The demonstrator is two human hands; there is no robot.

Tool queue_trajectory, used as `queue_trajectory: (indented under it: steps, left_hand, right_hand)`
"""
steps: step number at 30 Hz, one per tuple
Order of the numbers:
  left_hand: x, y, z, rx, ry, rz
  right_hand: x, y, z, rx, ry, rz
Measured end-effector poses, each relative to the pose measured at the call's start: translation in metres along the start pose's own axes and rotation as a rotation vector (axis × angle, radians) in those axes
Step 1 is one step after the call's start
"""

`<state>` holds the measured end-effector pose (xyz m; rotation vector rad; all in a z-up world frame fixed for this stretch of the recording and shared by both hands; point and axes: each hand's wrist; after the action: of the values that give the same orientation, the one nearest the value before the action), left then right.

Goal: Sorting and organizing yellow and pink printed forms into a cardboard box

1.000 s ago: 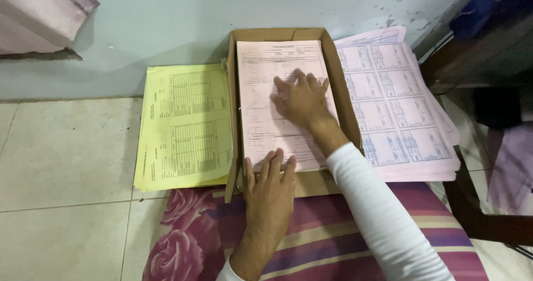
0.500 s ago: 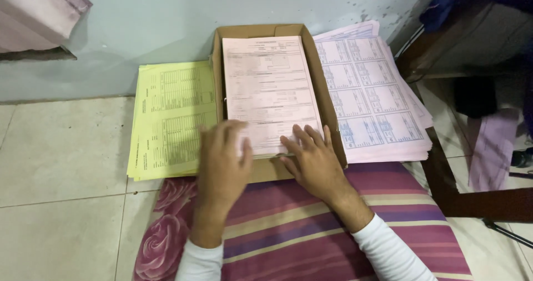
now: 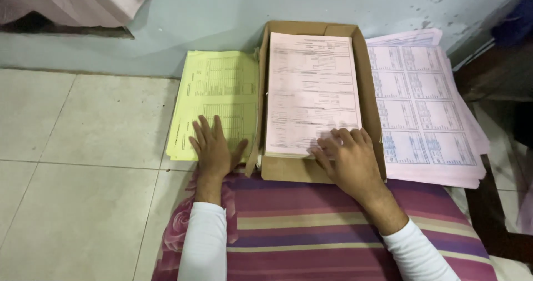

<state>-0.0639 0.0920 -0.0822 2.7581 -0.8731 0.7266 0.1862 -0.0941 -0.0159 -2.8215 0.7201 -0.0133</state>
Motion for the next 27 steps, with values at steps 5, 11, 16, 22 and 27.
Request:
queue_trajectory:
  steps: [5,11,16,22,27]
  left_hand:
    - [0.004,0.004,-0.012,0.003,-0.002,0.021]
    - [0.009,0.006,-0.013,-0.056,-0.015,0.019]
    - [-0.003,0.009,-0.022,-0.02,0.027,0.05]
    - [-0.04,0.016,-0.043,-0.032,0.127,0.158]
    - [-0.022,0.033,-0.087,0.393,0.08,0.158]
  right_hand:
    - [-0.001,0.005,-0.006,0.001,-0.04,0.001]
    - [0.006,0.004,-0.011,-0.037,-0.109,-0.001]
    - [0.006,0.005,-0.011,-0.031,-0.131,0.008]
    - [0.006,0.006,-0.01,0.021,-0.154,0.007]
    - [0.006,0.005,-0.009,-0.001,-0.146,0.013]
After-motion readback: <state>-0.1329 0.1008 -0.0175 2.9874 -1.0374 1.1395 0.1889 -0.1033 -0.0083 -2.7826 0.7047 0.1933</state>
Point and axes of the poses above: each hand's wrist, its own y-axis away from the middle knuckle, its own z-axis out of the palm, x = y × z, and after that the axes turned 15 degrees about z, right-handed
